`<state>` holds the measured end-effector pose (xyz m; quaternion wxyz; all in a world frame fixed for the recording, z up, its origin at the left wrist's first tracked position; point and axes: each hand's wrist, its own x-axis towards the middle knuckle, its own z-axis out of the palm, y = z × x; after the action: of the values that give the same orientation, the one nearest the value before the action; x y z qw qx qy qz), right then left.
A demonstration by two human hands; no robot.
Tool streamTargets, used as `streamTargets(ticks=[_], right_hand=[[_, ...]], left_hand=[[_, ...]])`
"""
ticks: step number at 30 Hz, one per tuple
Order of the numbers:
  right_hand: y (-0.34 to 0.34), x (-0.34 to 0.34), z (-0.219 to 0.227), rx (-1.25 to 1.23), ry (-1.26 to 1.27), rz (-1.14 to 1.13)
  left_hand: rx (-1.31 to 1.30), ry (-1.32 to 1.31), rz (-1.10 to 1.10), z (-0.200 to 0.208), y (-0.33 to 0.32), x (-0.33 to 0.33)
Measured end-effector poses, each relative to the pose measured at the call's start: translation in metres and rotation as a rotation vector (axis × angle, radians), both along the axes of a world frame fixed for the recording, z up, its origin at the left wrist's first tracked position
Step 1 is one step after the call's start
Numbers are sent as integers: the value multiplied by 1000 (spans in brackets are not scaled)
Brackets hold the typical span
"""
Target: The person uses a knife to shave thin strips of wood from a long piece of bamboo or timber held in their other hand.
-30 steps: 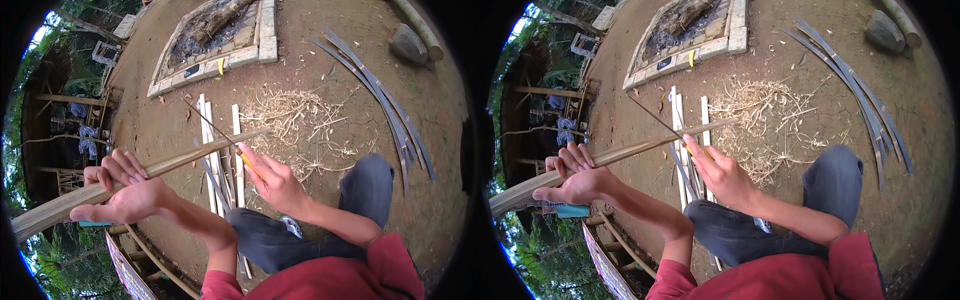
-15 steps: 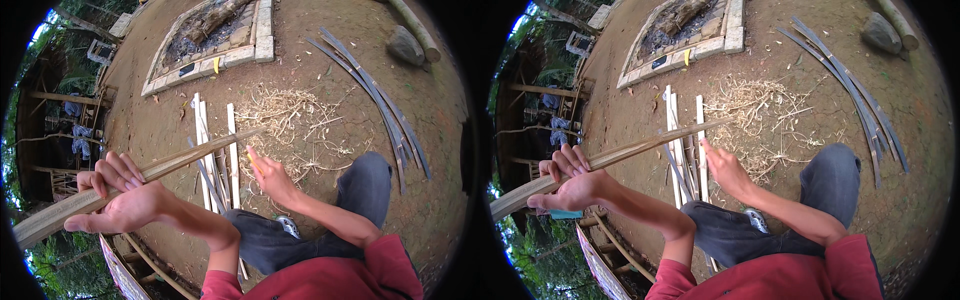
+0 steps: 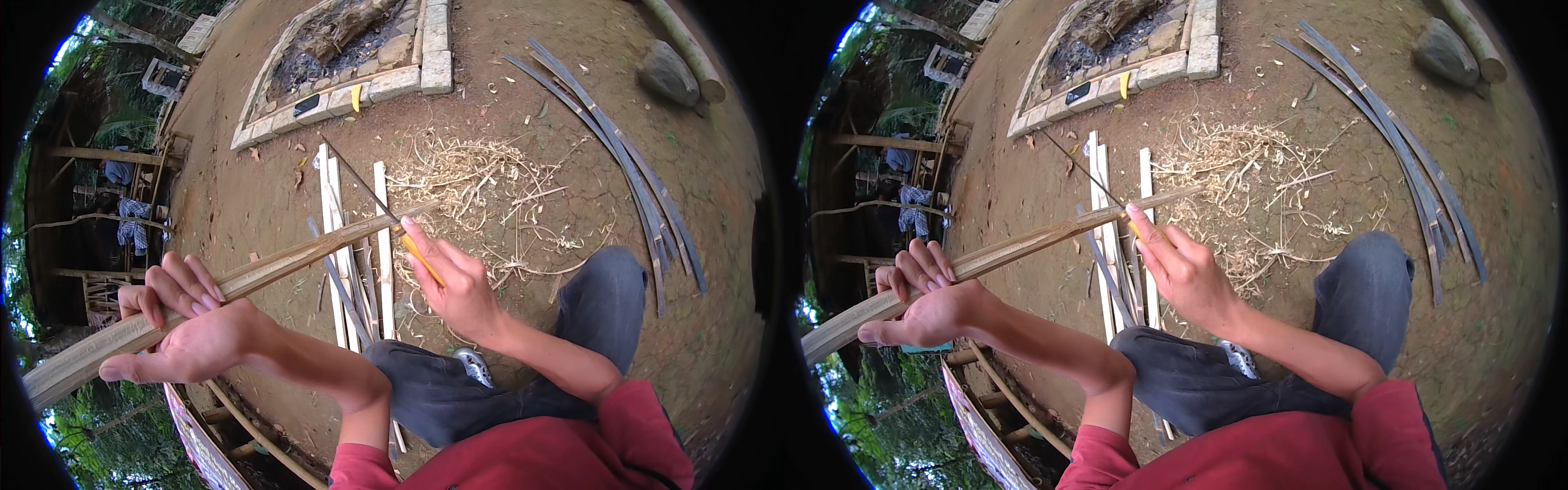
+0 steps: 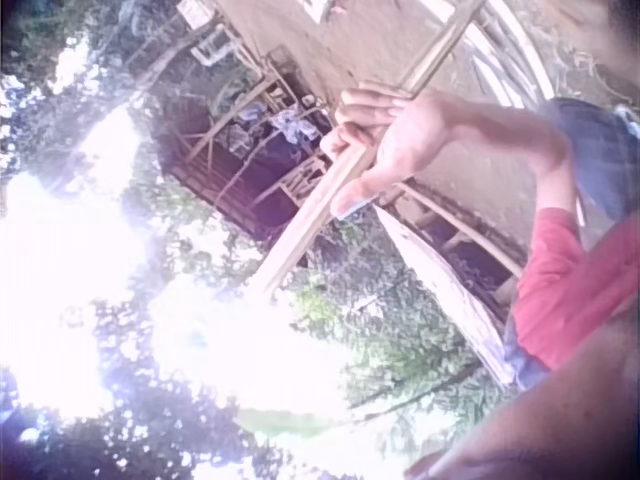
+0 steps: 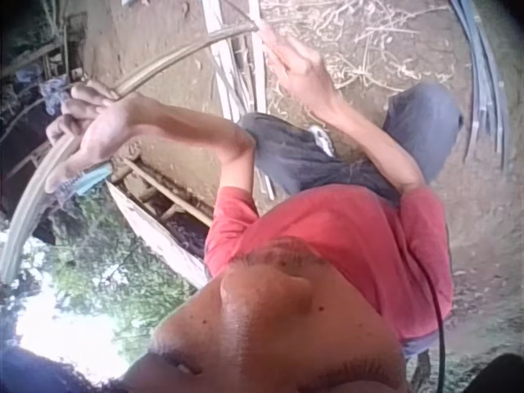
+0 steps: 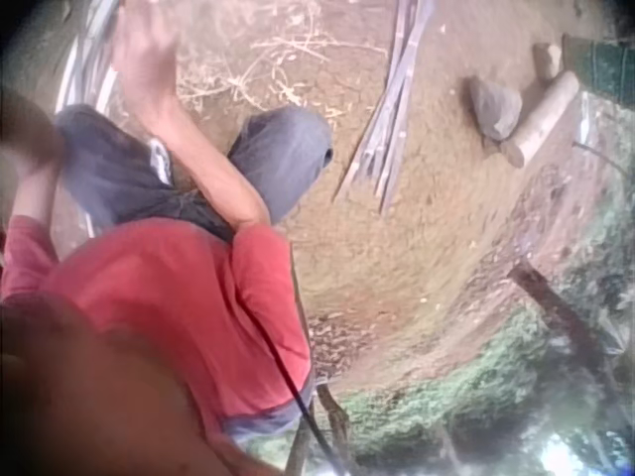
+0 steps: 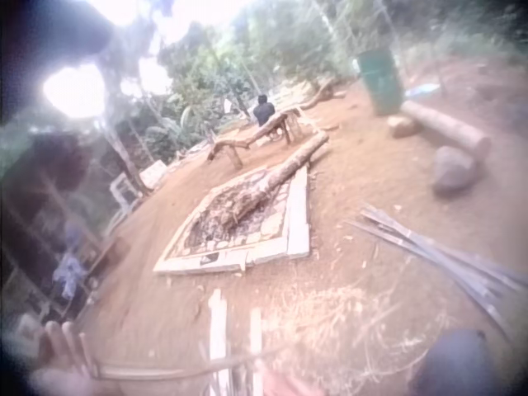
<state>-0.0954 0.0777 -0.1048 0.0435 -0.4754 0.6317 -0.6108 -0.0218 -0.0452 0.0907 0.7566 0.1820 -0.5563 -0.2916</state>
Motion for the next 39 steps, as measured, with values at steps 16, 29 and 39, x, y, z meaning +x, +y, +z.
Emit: streamTargets(ticks=[16, 29, 39], right_hand=[[-6, 8, -54, 123, -119, 45], [-4, 10, -19, -114, -23, 26], [-11, 18, -42, -132, -34, 20]], left_hand=[[-14, -29, 2, 1, 17, -7], [-25, 10, 57, 1, 7, -6], [-18, 21, -4, 1, -7, 3]])
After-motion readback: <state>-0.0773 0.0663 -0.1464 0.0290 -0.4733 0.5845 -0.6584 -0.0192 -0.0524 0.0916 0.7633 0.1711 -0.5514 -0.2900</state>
